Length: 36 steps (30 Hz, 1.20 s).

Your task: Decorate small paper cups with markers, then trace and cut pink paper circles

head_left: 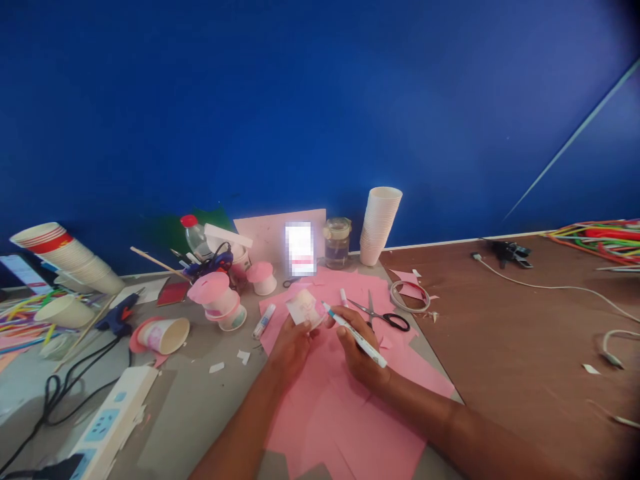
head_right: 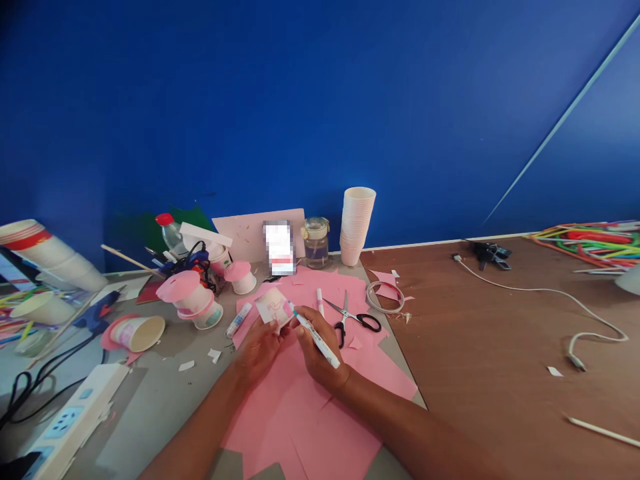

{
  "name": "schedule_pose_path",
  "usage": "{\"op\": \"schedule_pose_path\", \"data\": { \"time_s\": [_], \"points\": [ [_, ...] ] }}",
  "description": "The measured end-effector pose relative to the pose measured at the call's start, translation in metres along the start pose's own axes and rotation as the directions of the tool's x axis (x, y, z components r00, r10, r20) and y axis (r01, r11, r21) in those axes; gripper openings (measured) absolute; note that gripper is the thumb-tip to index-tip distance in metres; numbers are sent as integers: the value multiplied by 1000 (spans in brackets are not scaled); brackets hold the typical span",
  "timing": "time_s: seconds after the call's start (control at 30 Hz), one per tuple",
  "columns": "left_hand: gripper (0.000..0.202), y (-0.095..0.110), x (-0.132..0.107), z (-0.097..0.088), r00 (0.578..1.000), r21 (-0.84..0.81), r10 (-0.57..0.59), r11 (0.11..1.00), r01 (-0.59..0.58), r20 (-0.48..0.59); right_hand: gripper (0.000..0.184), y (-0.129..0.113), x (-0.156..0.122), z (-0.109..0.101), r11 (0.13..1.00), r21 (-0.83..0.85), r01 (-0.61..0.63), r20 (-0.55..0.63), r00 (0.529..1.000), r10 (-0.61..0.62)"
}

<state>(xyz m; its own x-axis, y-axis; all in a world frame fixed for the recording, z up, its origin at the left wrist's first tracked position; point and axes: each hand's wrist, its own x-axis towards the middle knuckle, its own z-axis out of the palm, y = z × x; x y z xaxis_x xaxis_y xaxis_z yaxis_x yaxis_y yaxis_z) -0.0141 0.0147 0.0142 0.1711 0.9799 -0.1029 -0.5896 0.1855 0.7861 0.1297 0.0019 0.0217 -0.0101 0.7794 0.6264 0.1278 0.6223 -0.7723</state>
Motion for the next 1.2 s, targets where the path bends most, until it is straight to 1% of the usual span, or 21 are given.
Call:
{"op": "schedule_pose_path", "data": {
  "time_s": [0.1,0.23,0.33,0.5,0.73,0.93,1.2],
  "points": [
    [23,-2,1,-5,1000,-21,-9,1000,8,-13,22,0,1,1,1000,27,-12,-12,1000,13],
    [19,-3,1,-7,1000,-22,7,1000,-7,17,15,1,0,2,995,81,-50,-4,999,51],
    [20,-3,1,-6,1000,-21,7,1000,-7,23,12,4,-3,1,995,80,-65,10,998,65],
    [15,-2,1,-6,999,-40,19,999,-17,45,15,9,-3,-2,994,77,-81,10,997,80],
    [18,0,1,-3,999,-29,16,999,-14,51,13,7,0,-2,987,121,-109,4,994,110],
    [25,1,2,-1,995,15,41,999,-42,90,11,7,0,-3,988,93,-124,10,992,124],
    [25,1,2,0,991,37,54,998,-59,120,11,4,3,-2,975,88,-205,25,979,204]
  ]
}}
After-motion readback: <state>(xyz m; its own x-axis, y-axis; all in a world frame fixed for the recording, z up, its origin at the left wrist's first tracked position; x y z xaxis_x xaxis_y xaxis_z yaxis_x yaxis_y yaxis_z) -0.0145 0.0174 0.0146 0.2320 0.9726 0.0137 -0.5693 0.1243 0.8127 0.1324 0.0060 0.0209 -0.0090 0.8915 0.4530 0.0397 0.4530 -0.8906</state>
